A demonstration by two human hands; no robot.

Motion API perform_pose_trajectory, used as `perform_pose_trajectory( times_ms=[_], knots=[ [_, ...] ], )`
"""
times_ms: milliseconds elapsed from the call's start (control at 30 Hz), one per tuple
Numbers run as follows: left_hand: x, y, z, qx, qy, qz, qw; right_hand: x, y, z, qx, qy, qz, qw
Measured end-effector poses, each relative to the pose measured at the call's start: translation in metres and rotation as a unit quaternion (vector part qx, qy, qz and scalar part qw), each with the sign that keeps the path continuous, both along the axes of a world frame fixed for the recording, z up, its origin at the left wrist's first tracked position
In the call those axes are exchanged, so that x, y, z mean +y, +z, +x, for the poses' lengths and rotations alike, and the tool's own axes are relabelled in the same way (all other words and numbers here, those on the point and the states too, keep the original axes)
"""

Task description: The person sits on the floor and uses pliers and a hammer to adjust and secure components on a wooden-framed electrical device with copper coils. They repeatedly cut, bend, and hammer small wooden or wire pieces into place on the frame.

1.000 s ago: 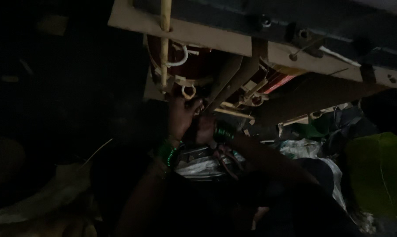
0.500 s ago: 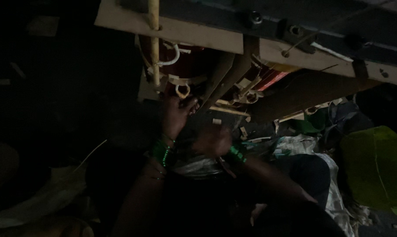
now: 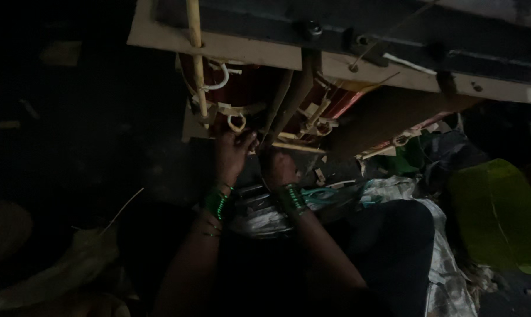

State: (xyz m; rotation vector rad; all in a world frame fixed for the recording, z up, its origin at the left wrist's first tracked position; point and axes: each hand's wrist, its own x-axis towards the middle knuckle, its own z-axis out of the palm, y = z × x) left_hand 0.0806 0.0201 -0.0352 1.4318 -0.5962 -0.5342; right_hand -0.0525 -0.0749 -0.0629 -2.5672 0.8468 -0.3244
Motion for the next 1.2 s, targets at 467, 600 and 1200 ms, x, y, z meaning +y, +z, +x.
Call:
perform_pose_trajectory(
  times_ms=[467, 600, 1200],
  knots=[
    [0.001, 0.019, -0.004, 0.009, -0.021, -0.066, 0.998, -0.002, -0.028, 0.000, -0.013, -0.092, -0.082, 0.992],
    [0.018, 0.007, -0.008, -0.011, 0.012, -0.070, 0.997, 0.000, -0.018, -0.004, 0.026, -0.096, -0.070, 0.993],
    [0.005, 0.015, -0.044, -0.394, 0.065, 0.337, 0.853, 0.002, -0.010, 0.002, 0.060, -0.077, -0.155, 0.983]
  ],
)
